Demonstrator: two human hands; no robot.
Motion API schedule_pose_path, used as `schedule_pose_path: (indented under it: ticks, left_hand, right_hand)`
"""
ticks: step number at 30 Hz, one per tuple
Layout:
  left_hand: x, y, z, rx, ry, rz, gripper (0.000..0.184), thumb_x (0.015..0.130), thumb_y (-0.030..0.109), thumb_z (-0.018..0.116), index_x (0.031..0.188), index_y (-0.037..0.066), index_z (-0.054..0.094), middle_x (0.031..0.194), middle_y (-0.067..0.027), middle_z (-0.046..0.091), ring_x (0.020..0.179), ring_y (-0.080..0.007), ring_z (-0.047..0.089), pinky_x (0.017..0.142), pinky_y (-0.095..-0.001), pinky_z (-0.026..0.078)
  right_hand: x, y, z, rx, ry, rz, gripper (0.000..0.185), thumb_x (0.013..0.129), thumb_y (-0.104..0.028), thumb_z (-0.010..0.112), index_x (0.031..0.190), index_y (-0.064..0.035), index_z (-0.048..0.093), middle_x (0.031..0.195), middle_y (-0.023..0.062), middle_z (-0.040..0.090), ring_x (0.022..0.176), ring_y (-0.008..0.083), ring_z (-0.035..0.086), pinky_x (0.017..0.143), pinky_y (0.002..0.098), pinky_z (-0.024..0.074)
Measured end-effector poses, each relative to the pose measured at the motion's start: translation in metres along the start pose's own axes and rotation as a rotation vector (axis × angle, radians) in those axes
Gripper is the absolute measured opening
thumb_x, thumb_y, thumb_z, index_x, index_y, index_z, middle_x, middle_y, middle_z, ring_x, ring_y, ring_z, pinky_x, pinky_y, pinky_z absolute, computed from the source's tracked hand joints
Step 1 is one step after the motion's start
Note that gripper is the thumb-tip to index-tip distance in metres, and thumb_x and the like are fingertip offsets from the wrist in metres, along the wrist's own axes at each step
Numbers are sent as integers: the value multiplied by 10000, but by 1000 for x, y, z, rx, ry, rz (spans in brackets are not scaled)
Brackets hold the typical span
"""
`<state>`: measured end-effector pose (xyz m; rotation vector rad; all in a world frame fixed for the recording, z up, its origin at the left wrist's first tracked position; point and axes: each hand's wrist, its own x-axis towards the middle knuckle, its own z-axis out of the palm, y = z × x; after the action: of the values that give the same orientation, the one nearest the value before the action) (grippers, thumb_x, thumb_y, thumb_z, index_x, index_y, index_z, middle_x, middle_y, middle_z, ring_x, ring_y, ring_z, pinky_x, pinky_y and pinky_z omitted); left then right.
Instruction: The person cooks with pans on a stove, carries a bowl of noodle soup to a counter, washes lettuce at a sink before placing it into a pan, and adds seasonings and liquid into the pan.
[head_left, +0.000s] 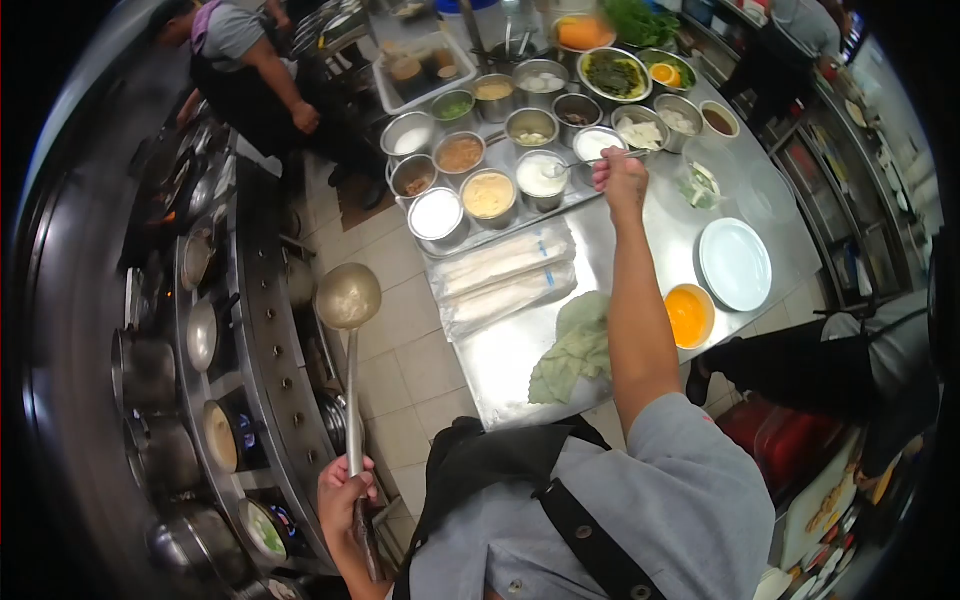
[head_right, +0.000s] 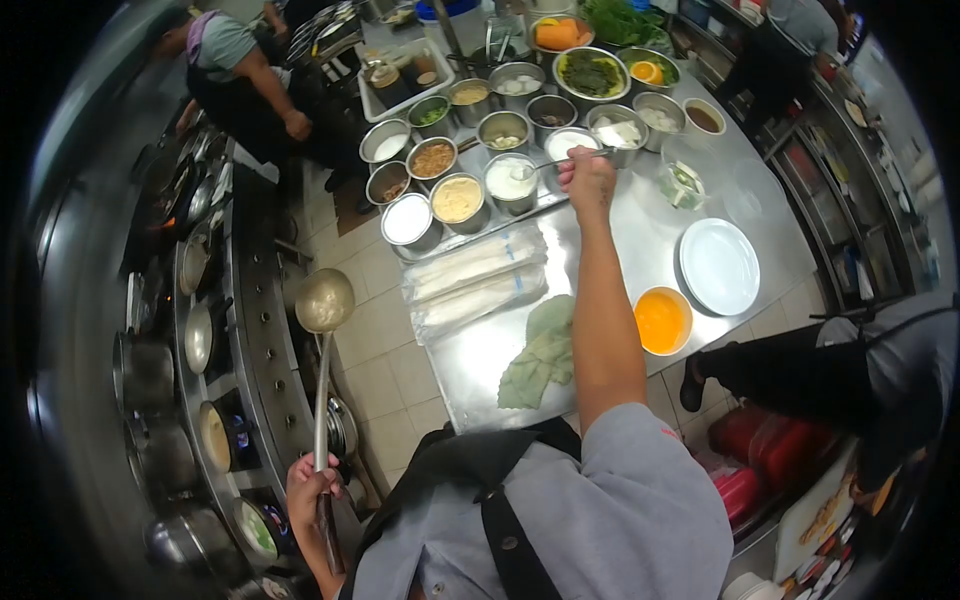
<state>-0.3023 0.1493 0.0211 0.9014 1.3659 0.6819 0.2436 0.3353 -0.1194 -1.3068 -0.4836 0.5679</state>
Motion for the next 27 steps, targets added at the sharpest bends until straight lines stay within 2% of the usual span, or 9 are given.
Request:
schedule_pose_path:
  ticks: [6, 9, 11, 13, 16, 18, 19, 21, 27]
  left_hand:
    - [0, 6, 14, 66, 33, -81, 153, 751, -12, 593, 903, -27, 589, 614, -25, 555, 509, -96, 541, 470, -235, 432]
    - [0, 7, 22, 47, -37, -89, 148, 750, -15, 592, 898, -31, 591, 620, -23, 553, 512, -92, 536, 475, -232, 419]
    - [-1, 6, 26, 42, -83, -99, 149, 749, -20, 592, 897, -32, 594, 636, -22, 560, 509, -91, 532, 478, -223, 415]
    - [-1, 4, 27, 28, -83, -106, 153, 749, -20, 593, 902, -31, 595, 646, -22, 564, 511, -91, 531, 486, -217, 419]
    - [-2, 0, 25, -21, -100, -94, 156, 751, -19, 593, 907, -30, 595, 650, -26, 567, 518, -93, 535, 492, -216, 425]
    - [-3, -6, 22, -1, -80, -92, 154, 753, -17, 594, 907, -28, 592, 657, -30, 570, 526, -97, 542, 493, -221, 432]
    - [-3, -10, 20, -4, -95, -90, 154, 753, -17, 594, 907, -28, 592, 657, -30, 570, 526, -97, 542, 493, -221, 432]
    - [-4, -20, 16, -1, -14, -89, 154, 752, -14, 594, 906, -25, 587, 663, -31, 571, 527, -100, 545, 489, -228, 437]
    - [-1, -28, 13, -15, 54, -128, 153, 742, -21, 590, 894, -21, 582, 635, -31, 564, 514, -104, 546, 486, -232, 434]
  right_hand:
    - [-41, -29, 51, 163, -207, -30, 315, 959, -314, 515, 919, -17, 610, 711, 44, 605, 553, 77, 547, 470, 199, 449]
    - [-97, -37, 107, 96, -353, -13, 281, 952, -286, 524, 907, -27, 623, 713, 40, 612, 572, 97, 569, 506, 228, 470]
    - [-137, -13, 142, 16, -571, -192, 243, 939, -238, 528, 908, -24, 638, 720, 52, 628, 596, 129, 591, 553, 273, 490]
    - [-171, -39, 159, -291, -714, -543, 219, 924, -198, 528, 914, -13, 646, 736, 73, 650, 622, 153, 612, 587, 307, 495]
    - [-150, -20, 152, -277, -561, -644, 239, 936, -199, 514, 909, -7, 653, 759, 86, 663, 646, 152, 627, 592, 302, 493]
    - [-123, -34, 137, -201, -359, -281, 268, 958, -222, 499, 932, -10, 660, 701, 70, 654, 607, 139, 614, 573, 275, 482]
    - [-107, -36, 128, -90, -277, -249, 274, 954, -237, 512, 938, -3, 655, 674, 63, 645, 584, 119, 597, 561, 257, 474]
    - [-81, -33, 113, -283, -193, -339, 288, 955, -248, 512, 914, 8, 638, 672, 57, 636, 576, 105, 587, 554, 255, 470]
    - [-63, -5, 112, -324, -276, -219, 288, 951, -264, 513, 896, 7, 595, 668, 50, 612, 561, 108, 580, 539, 254, 460]
